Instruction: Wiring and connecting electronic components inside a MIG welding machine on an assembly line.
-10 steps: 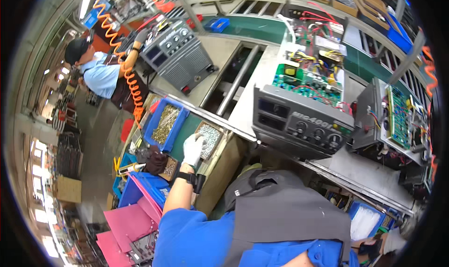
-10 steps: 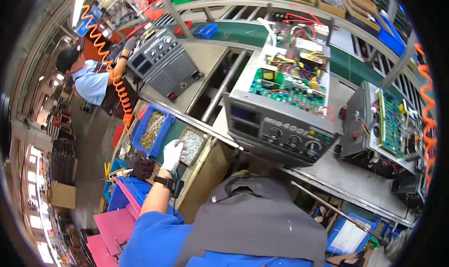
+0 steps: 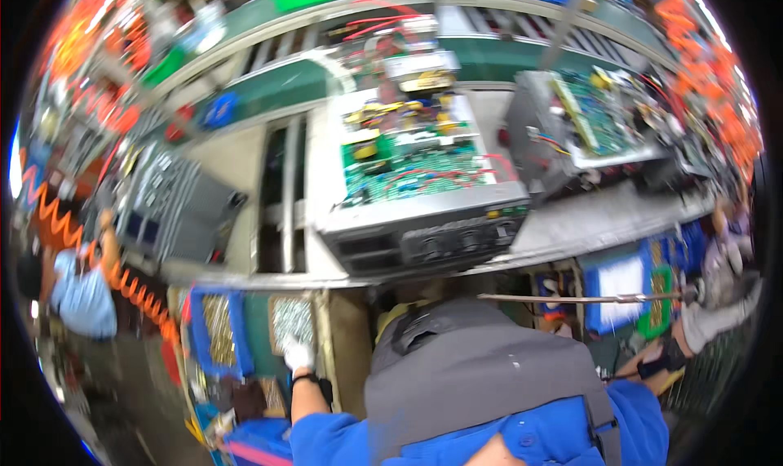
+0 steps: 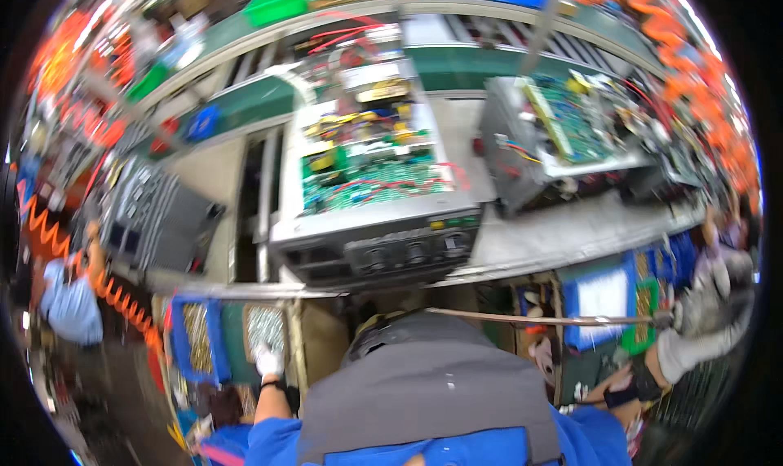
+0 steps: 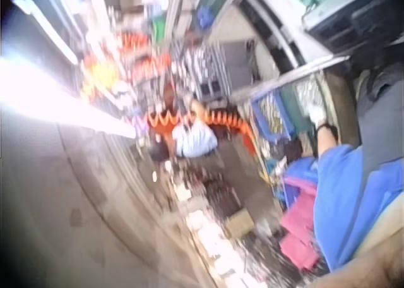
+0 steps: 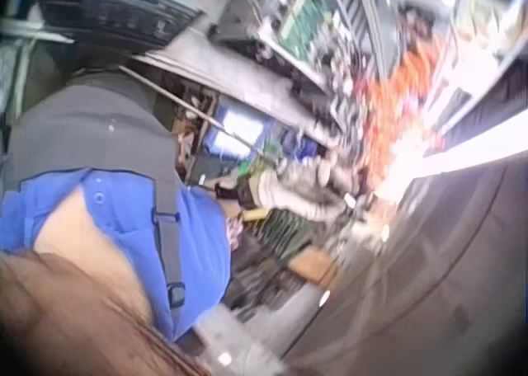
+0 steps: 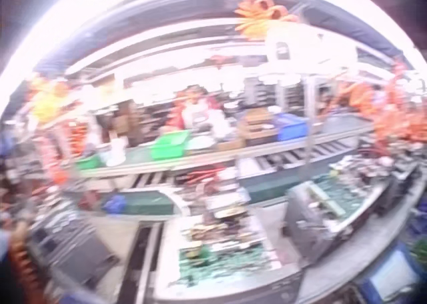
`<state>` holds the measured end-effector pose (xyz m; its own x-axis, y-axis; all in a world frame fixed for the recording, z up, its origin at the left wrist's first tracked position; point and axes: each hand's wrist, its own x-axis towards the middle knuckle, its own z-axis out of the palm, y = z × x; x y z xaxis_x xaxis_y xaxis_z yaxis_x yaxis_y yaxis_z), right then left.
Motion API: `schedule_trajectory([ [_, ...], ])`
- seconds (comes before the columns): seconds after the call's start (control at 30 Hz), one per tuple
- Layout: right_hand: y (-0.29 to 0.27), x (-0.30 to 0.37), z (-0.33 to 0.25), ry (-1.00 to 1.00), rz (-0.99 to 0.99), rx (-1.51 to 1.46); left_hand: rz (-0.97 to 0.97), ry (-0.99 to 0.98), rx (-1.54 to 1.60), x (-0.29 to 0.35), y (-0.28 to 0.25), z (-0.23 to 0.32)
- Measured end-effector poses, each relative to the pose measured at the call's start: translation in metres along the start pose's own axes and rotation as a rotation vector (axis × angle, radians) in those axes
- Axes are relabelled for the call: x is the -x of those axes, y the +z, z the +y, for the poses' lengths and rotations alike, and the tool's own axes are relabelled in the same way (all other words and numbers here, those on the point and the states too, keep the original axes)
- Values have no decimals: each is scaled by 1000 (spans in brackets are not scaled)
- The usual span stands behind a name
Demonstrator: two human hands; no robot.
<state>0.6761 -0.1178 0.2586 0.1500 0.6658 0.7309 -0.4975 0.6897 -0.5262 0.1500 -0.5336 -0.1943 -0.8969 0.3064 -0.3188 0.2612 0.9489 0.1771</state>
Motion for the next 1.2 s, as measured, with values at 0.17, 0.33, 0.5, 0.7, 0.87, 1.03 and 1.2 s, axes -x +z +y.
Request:
schedule_trajectory([
  [0.17, -24, -1, -23, 240, 21, -248, 121, 16, 12, -3, -14, -9],
  [0.33, -32, 6, -18, 276, 24, -199, 69, -75, 272, 6, -69, 38],
  [0.5, -45, 10, 2, 258, -14, -300, -371, 270, 1206, 87, -144, 179],
  [0.7, -75, 22, 34, 293, 123, -492, -925, 267, 1542, 186, -183, 300],
  [0.87, -94, 28, 49, 387, 108, -610, -974, 232, 1603, 218, -186, 309],
  [1.03, -106, 30, 48, 447, 101, -548, -996, 243, 1641, 233, -179, 309],
  [1.2, -107, 27, 39, 676, -141, -777, -1074, 126, 1565, 233, -172, 312],
])
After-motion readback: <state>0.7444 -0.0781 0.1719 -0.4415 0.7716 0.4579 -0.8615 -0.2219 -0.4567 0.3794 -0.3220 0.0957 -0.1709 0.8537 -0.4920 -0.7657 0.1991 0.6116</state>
